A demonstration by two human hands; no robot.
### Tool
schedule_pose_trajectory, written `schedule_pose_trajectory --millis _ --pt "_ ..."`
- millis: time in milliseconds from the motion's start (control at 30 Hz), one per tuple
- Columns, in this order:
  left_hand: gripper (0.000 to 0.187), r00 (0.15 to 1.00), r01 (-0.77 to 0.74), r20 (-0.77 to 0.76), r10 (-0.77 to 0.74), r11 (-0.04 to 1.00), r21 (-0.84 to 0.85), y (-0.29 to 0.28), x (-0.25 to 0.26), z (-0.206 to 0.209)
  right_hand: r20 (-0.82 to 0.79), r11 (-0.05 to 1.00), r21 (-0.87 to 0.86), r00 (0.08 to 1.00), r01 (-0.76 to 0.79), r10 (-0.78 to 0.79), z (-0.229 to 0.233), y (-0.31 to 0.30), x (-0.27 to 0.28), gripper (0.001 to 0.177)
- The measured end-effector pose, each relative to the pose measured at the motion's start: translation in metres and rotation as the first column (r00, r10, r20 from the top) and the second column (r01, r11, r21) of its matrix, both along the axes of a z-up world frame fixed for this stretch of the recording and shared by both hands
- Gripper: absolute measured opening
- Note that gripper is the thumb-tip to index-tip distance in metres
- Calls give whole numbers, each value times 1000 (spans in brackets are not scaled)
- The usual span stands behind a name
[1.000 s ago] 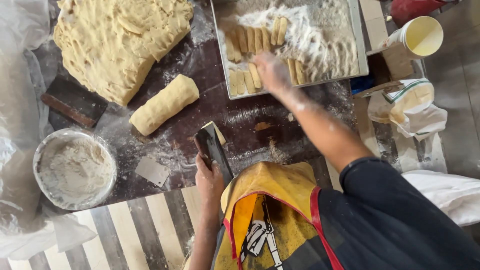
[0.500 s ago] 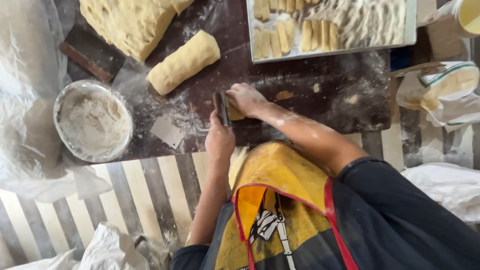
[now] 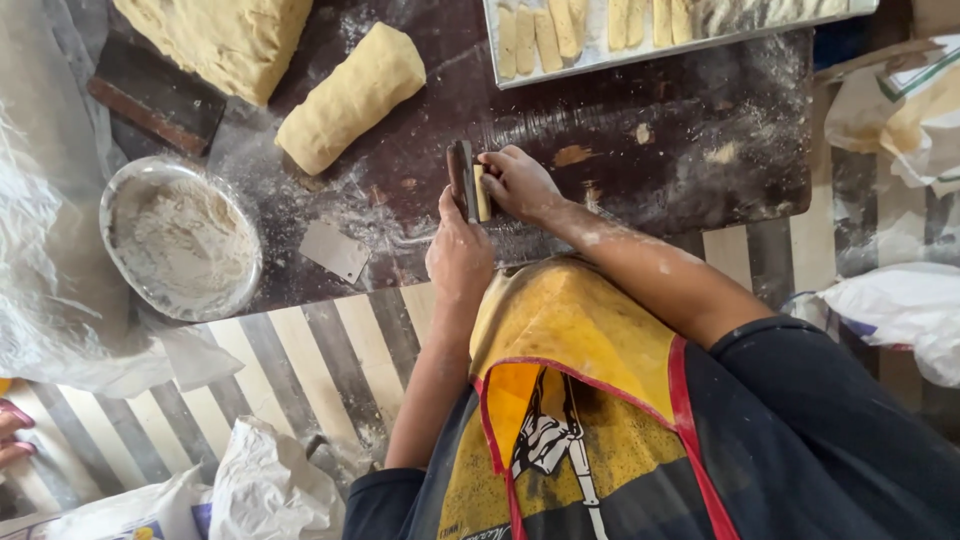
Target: Cutting rolled dough into small pieces using a bench scraper at a bakery mixing station.
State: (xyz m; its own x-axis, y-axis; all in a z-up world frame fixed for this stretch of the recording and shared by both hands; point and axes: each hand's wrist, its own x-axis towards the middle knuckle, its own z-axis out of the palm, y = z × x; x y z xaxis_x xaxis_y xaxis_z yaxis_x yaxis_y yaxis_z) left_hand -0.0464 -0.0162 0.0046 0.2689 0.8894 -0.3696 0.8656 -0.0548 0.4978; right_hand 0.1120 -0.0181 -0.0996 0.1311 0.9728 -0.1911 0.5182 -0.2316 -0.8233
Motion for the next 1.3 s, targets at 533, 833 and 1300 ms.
schedule_pose_trajectory --millis 533,833,1300 --pt "52 993 -88 83 90 996 -17 60 43 -47 98 991 130 995 -43 31 1 3 -2 34" --pt "57 973 -63 225 49 996 56 23 15 -11 -236 936 -239 919 259 -315 -15 12 8 27" --pt "67 979 -194 58 196 980 -45 27 6 0 -33 972 -162 985 -170 167 5 57 31 30"
